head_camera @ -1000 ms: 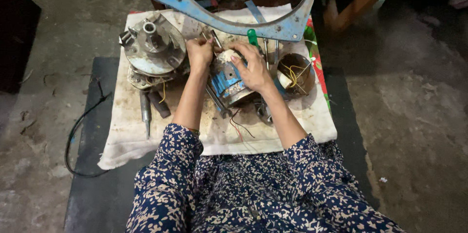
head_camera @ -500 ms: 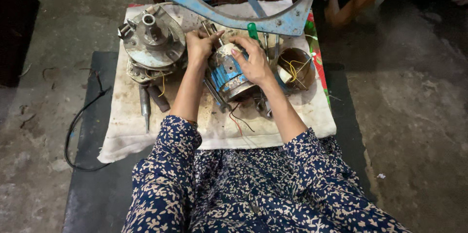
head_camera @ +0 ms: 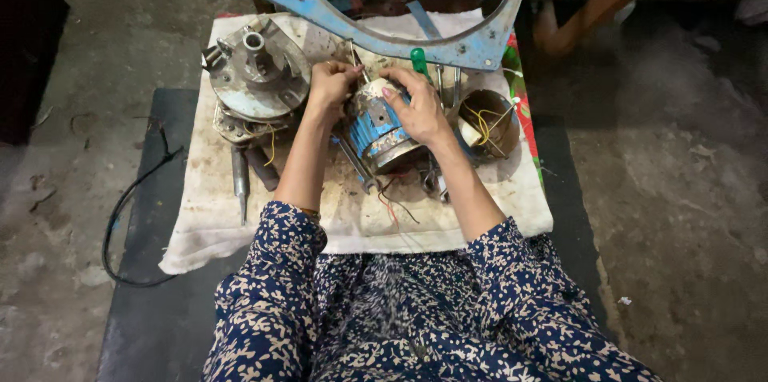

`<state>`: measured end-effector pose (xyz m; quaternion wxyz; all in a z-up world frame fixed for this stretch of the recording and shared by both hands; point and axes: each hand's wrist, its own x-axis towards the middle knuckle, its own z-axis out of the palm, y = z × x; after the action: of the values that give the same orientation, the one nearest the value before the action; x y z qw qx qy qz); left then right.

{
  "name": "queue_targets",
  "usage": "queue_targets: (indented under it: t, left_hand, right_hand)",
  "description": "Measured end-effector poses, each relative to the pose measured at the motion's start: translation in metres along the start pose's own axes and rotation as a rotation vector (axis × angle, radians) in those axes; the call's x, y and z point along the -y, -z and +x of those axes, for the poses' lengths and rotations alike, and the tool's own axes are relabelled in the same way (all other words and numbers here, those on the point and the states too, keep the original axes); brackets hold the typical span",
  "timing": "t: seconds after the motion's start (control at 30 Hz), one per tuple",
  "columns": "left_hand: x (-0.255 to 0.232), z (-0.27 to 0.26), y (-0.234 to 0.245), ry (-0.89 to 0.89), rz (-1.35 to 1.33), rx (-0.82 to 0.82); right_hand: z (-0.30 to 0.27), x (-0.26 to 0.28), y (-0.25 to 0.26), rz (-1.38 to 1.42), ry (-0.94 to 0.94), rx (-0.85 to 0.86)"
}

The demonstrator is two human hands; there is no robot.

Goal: The person uses a screwdriver to pry and adjust components on a blue electric motor placed on a cloth. They rotate the motor, manipulate wires, and use a metal rod to test the shaft while seated on the floor.

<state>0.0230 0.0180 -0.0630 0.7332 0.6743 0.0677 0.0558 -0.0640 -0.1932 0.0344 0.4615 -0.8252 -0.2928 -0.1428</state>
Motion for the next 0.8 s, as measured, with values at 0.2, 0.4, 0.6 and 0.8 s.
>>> queue_targets:
  t: [0.2,0.4,0.6,0.8]
  left_hand:
    - [-0.008,-0.011,-0.001,-0.049,0.045,-0.035]
    - [-0.019,-0.024,-0.001,-0.179,0.118,-0.028]
    - [-0.027,-0.033,-0.009,-0.129,0.01,0.052]
    - [-0.042,-0.053,-0.016,-0.039,-0.207,0.19]
  right_hand:
    - [0.0,0.0,0.0,0.032,-0.026,0.011]
    - [-0.005,0.004,0.003,0.028,-0.005,0.002]
    - [-0.018,0.015,0.007,-0.003,0.038,-0.073]
    - [-0.041,0.039,0.015,-0.057,0.056,-0.182]
